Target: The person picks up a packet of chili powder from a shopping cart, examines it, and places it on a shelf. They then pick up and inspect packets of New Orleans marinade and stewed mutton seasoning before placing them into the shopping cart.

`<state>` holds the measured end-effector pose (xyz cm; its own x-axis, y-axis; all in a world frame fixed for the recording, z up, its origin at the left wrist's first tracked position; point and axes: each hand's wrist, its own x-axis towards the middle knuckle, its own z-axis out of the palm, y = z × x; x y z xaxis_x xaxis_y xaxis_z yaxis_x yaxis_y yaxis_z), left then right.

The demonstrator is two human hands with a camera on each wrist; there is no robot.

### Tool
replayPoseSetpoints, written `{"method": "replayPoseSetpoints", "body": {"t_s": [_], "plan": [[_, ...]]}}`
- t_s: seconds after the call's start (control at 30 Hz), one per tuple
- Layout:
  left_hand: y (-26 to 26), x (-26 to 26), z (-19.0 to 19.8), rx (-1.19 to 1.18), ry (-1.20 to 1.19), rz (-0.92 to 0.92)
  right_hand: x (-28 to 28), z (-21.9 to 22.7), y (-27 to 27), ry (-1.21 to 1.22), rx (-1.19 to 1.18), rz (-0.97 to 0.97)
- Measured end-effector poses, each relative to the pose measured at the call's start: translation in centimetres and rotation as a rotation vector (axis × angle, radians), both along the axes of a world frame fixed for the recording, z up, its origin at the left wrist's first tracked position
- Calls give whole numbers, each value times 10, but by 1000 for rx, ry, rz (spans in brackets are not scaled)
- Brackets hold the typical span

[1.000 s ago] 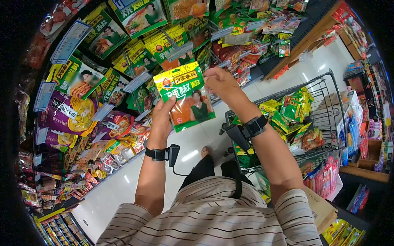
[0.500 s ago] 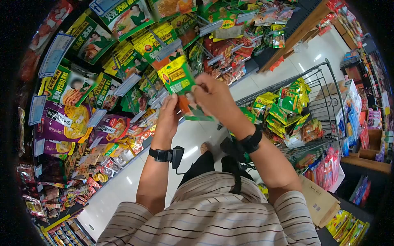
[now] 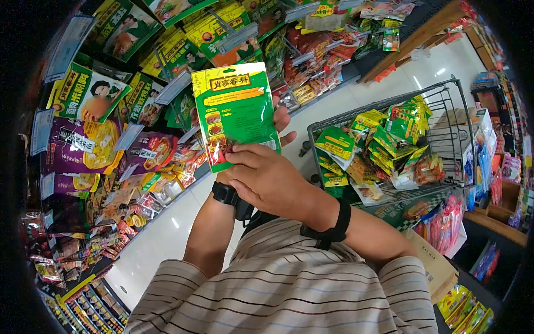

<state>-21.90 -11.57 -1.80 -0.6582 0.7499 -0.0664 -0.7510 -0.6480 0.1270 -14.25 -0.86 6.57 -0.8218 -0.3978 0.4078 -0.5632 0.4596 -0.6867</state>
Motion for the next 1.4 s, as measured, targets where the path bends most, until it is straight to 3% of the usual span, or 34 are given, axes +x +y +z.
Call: {"method": "replayPoseSetpoints", "body": {"t_s": [0.17,0.87,1.17,1.33,1.4], "plan": [[0,0,7,68,-20,-45,4,-1,1,0,14,-7],[14,-7,-2,-27,-30,-141,-1,-3,19,-82,-49,-7],[4,-3,15,-254,26,28,-14,-11,23,-149,-91,23],[-9,-6,-23,-594,304,343,-29,-13,30,-266,-160,-123],[-18,-16,-29,-617,203,279,-42,-12,36,-425,-192,-147]]}}
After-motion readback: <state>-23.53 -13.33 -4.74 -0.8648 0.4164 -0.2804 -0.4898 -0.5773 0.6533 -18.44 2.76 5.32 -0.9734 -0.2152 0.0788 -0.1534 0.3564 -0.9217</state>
